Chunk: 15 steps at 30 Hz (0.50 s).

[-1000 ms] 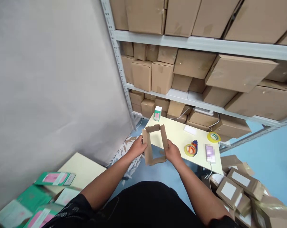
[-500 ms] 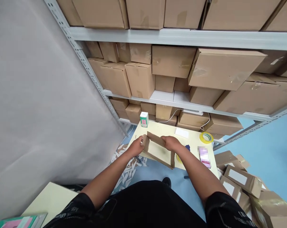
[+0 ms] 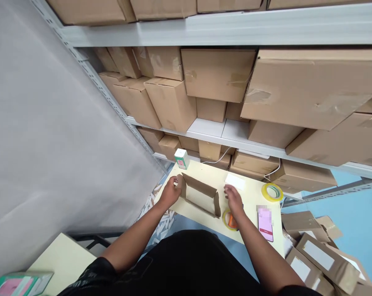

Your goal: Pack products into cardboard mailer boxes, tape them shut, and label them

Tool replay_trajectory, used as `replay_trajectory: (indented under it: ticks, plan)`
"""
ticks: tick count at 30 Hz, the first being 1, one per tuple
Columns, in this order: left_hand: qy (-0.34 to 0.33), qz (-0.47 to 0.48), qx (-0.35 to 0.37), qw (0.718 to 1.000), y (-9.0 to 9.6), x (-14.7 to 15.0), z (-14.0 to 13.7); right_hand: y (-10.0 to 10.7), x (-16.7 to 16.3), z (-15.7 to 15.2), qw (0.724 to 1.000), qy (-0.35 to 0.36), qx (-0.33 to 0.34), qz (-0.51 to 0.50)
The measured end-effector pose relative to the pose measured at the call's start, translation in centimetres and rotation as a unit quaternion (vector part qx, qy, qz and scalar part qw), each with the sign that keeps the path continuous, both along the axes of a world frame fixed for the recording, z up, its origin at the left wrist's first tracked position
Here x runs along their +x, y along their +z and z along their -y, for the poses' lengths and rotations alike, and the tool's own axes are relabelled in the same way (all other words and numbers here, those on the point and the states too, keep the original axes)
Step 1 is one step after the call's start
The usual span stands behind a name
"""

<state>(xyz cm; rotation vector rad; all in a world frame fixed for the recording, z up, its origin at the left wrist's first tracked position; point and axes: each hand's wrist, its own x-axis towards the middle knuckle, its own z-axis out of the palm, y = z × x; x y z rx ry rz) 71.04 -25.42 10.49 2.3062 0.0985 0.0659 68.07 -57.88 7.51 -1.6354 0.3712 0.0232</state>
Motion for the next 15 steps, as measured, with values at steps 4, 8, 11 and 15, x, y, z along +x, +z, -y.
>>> replay_trajectory:
  ticks: [4,8,11,15]
  plan:
    - [-0.017,-0.013,-0.013,1.0,-0.3,1.3,0.2,-1.5,-3.4,-1.6,0.993,0.096,0.054,-0.034]
    - [-0.111,-0.013,-0.042,0.993,-0.3,2.6,-0.5,-1.6,-2.9,-3.9,0.998,0.013,-0.018,-0.054]
    - [-0.207,-0.024,-0.056,0.976,-0.2,3.4,-1.8,-1.2,-1.4,-5.1,0.993,-0.043,-0.061,-0.094]
    - [-0.326,-0.026,-0.052,0.944,-0.1,4.3,-3.3,-0.8,-0.1,-6.1,0.989,-0.069,-0.069,-0.112]
